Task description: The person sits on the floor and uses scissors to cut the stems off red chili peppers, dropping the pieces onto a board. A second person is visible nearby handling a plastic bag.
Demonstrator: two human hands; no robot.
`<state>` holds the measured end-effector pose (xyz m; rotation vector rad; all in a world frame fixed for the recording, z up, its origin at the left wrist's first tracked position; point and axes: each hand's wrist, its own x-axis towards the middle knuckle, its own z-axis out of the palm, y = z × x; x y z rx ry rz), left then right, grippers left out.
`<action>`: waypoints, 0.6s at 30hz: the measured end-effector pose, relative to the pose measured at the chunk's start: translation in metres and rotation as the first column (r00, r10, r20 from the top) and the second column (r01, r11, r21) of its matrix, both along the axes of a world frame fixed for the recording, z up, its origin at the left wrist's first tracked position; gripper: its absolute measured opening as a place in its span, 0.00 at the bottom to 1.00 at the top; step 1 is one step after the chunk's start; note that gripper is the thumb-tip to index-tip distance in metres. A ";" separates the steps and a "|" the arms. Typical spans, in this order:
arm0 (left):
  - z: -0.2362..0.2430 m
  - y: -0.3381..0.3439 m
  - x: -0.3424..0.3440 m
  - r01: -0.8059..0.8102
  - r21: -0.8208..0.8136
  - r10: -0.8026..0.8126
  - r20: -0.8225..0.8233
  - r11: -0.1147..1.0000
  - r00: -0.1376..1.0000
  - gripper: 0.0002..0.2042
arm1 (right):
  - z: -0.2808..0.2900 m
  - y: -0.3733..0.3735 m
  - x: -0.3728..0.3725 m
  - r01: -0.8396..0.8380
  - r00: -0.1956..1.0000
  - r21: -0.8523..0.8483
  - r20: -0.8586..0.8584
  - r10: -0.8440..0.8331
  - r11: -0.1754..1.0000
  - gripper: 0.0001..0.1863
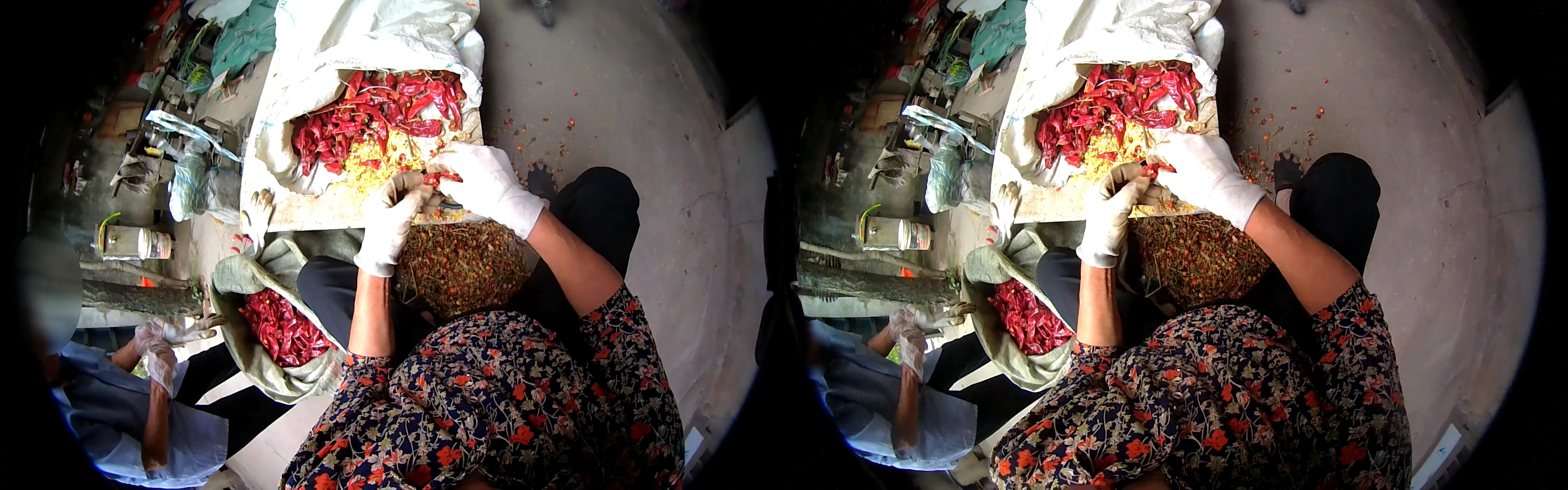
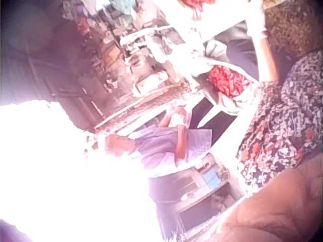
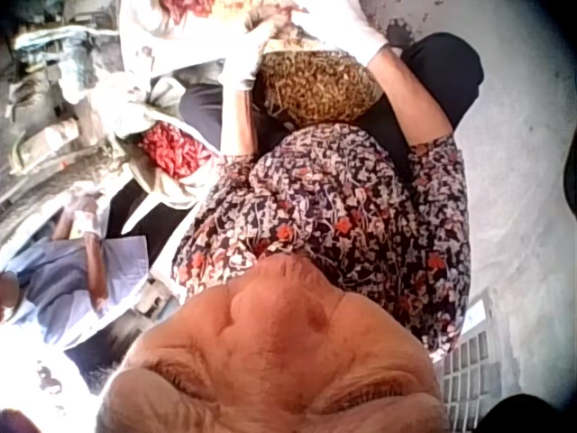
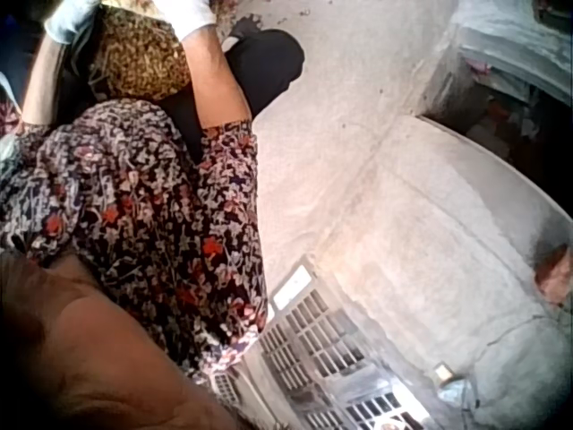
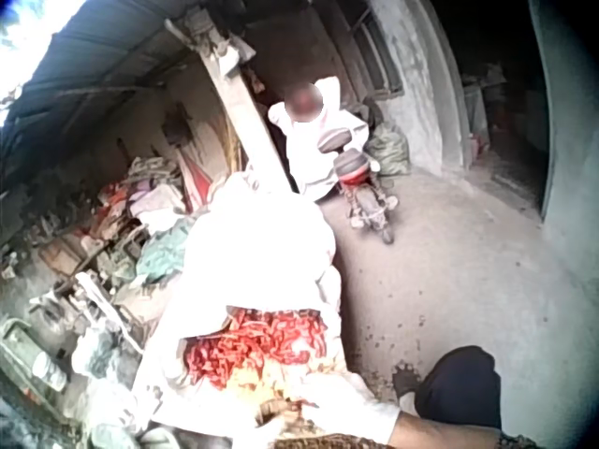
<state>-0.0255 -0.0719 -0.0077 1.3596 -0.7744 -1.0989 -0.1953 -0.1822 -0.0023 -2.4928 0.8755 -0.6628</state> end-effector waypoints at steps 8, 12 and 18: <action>-0.019 -0.004 -0.004 0.016 -0.036 -0.004 0.293 0.999 0.956 0.04 | -0.004 0.005 0.005 -0.035 0.990 0.014 -0.140 0.036 0.999 0.17; -0.030 -0.005 0.000 -0.004 0.000 0.004 0.261 1.000 0.965 0.06 | -0.003 0.007 0.002 0.006 0.990 0.079 -0.142 0.005 0.997 0.15; -0.041 -0.025 0.004 0.229 0.010 -0.226 0.199 0.973 0.954 0.11 | 0.011 0.006 -0.006 0.126 0.963 0.117 -0.253 -0.093 0.985 0.13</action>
